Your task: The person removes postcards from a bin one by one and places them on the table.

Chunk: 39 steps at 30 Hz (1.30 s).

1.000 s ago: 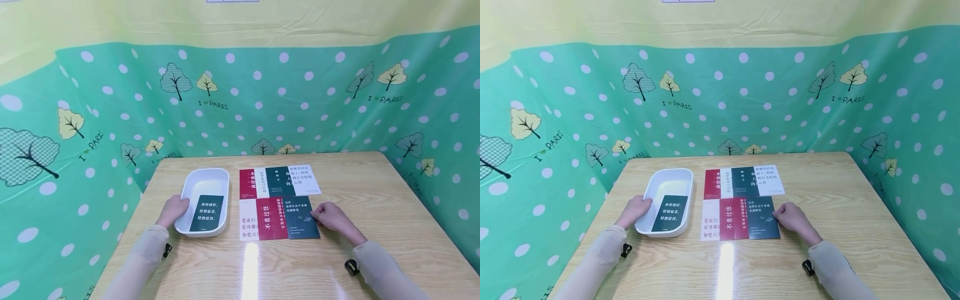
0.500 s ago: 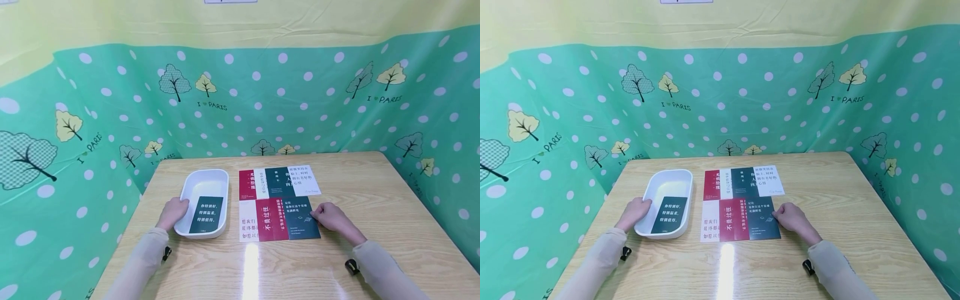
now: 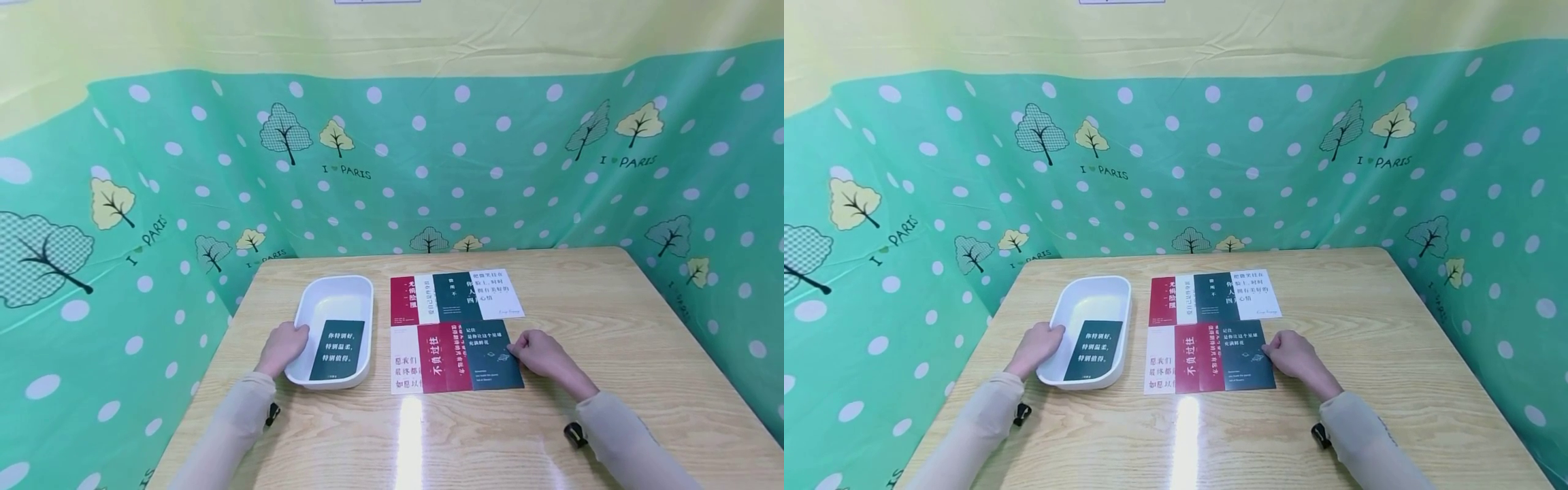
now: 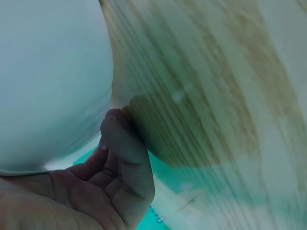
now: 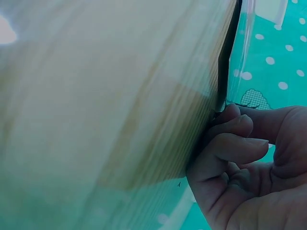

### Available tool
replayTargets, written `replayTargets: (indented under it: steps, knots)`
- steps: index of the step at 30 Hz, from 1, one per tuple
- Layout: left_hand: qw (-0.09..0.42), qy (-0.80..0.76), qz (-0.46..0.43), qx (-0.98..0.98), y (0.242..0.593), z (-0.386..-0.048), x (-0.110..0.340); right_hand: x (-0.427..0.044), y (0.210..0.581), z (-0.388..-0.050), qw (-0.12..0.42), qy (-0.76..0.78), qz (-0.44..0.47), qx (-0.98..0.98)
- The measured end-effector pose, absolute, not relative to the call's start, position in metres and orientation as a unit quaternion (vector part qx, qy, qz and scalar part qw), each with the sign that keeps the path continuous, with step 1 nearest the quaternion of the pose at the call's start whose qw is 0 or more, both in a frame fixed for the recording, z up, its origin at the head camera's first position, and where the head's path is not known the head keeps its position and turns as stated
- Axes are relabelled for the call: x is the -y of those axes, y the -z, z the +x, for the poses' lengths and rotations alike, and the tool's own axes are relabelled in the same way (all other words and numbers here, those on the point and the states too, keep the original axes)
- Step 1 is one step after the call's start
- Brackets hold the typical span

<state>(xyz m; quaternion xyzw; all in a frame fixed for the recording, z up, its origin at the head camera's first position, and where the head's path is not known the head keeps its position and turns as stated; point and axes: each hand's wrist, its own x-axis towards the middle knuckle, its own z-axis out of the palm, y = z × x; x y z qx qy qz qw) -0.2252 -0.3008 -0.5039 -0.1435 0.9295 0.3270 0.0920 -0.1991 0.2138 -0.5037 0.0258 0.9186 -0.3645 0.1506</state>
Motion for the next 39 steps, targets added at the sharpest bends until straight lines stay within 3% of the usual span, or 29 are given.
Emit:
replayTargets:
  steps: [18,26,39]
  knots:
    - [0.09,-0.318,-0.156,-0.931,0.501,-0.225,0.297,-0.216,0.503,-0.197,0.143,0.369,0.021,-0.918]
    - [0.092,-0.305,-0.157,-0.935,0.503,-0.227,0.297,-0.222,0.5,-0.196,0.17,0.412,0.014,-0.895]
    - [0.102,-0.308,-0.163,-0.932,0.502,-0.226,0.296,-0.213,0.463,-0.214,0.183,0.466,-0.017,-0.865]
